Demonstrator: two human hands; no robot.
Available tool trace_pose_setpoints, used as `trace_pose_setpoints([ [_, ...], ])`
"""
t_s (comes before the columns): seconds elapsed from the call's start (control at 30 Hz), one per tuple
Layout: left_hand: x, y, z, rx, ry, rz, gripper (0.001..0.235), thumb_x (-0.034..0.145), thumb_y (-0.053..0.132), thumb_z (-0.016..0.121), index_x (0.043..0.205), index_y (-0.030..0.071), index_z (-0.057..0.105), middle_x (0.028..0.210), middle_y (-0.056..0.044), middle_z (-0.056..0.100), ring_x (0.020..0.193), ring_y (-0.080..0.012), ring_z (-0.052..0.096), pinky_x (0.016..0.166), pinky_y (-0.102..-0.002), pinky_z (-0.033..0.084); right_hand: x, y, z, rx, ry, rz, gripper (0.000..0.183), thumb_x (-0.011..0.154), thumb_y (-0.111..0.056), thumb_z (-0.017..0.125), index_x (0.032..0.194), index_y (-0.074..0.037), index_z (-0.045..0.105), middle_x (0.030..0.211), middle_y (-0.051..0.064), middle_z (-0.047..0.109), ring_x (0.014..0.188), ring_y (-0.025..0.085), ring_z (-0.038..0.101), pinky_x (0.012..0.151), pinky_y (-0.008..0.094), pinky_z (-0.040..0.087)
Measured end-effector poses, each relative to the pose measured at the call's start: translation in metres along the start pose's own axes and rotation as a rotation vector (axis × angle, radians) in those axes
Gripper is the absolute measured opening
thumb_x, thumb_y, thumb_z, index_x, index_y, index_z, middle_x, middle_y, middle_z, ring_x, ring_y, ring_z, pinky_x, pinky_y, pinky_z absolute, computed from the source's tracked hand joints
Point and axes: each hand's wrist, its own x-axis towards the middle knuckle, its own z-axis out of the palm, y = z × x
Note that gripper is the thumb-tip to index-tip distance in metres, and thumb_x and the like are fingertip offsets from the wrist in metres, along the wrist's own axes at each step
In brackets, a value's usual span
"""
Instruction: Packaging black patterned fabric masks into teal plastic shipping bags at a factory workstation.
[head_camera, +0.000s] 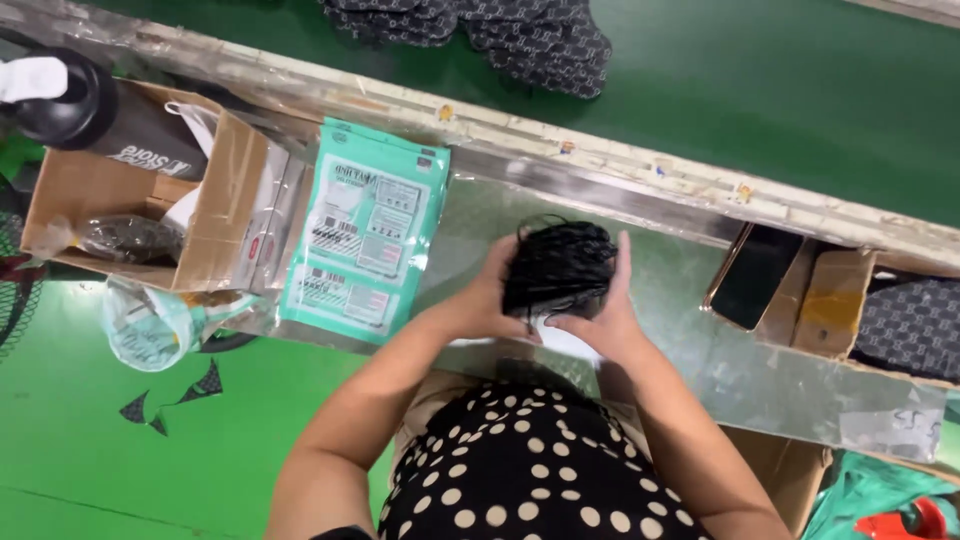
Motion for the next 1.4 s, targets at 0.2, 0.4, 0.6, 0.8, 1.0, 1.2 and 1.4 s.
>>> trace_pose_setpoints([
  [0.2, 0.001, -0.008, -0.010, 0.238, 0.119, -0.258, 0.095, 0.075, -0.001, 0.077, 0.160, 0.011, 0.037, 0.129, -0.018, 0.067, 0.122, -0.0326, 0.064, 0.108, -0.038, 0.049, -0.020, 0.022, 0.006, 0.073, 0.047, 0.072, 0.093, 0.077, -0.009, 0.090, 0.150, 0.003, 0.034, 0.141, 0.020, 0.058, 0.133, 0.029, 0.059, 0.116, 0.042, 0.046],
  [0.4, -0.011, -0.037, -0.012, 0.489, 0.240, -0.174, 0.059, 0.079, -0.003, 0.072, 0.135, 0.011, 0.060, 0.123, -0.018, 0.067, 0.121, -0.0412, 0.061, 0.106, -0.043, 0.049, -0.014, 0.036, 0.014, 0.019, -0.146, -0.067, 0.087, 0.078, -0.004, 0.084, 0.150, 0.001, 0.036, 0.142, 0.017, 0.057, 0.130, 0.028, 0.058, 0.114, 0.041, 0.044],
  [0.6, -0.011, -0.005, -0.027, 0.750, 0.090, 0.172, 0.054, 0.068, -0.007, 0.062, 0.120, 0.007, 0.062, 0.125, -0.015, 0.065, 0.126, -0.0464, 0.055, 0.103, -0.051, 0.042, -0.004, 0.096, 0.015, 0.098, -0.091, -0.208, 0.059, 0.090, -0.016, 0.077, 0.144, -0.005, 0.054, 0.144, 0.017, 0.058, 0.141, 0.031, 0.055, 0.124, 0.039, 0.040],
  [0.8, 0.013, -0.024, -0.148, 0.936, 0.677, -0.075, 0.017, 0.097, 0.007, 0.065, 0.114, 0.008, 0.064, 0.116, -0.016, 0.063, 0.106, -0.0396, 0.063, 0.089, -0.047, 0.052, -0.020, 0.165, -0.029, -0.756, -0.237, -0.477, 0.037, 0.084, -0.017, 0.073, 0.120, -0.011, 0.071, 0.124, 0.014, 0.069, 0.118, 0.033, 0.062, 0.106, 0.042, 0.046],
  [1.0, 0.026, -0.016, -0.173, 0.957, 0.464, -0.243, 0.018, 0.084, 0.011, 0.072, 0.097, 0.007, 0.062, 0.109, -0.020, 0.059, 0.095, -0.0399, 0.061, 0.079, -0.049, 0.049, -0.008, 0.091, -0.017, -0.895, -0.186, -0.617, 0.039, 0.092, -0.012, 0.066, 0.130, -0.005, 0.069, 0.134, 0.015, 0.069, 0.127, 0.031, 0.063, 0.111, 0.043, 0.046],
  [1.2, 0.015, -0.038, -0.132, 0.881, 0.355, -0.042, 0.013, 0.087, 0.008, 0.065, 0.099, 0.007, 0.062, 0.096, -0.018, 0.064, 0.097, -0.0411, 0.060, 0.083, -0.049, 0.048, 0.033, 0.011, -0.004, -0.858, -0.198, 0.283, 0.027, 0.089, -0.026, 0.074, 0.111, -0.010, 0.073, 0.115, 0.010, 0.072, 0.114, 0.030, 0.060, 0.100, 0.043, 0.044],
  [1.4, 0.014, 0.016, -0.060, 0.921, -0.198, 0.316, 0.022, 0.086, 0.011, 0.064, 0.107, 0.011, 0.065, 0.097, -0.008, 0.063, 0.098, -0.0297, 0.062, 0.087, -0.041, 0.052, 0.022, 0.023, 0.000, 0.342, 0.079, 0.695, 0.031, 0.088, -0.016, 0.080, 0.116, -0.003, 0.073, 0.111, 0.012, 0.074, 0.091, 0.020, 0.060, 0.083, 0.040, 0.045],
])
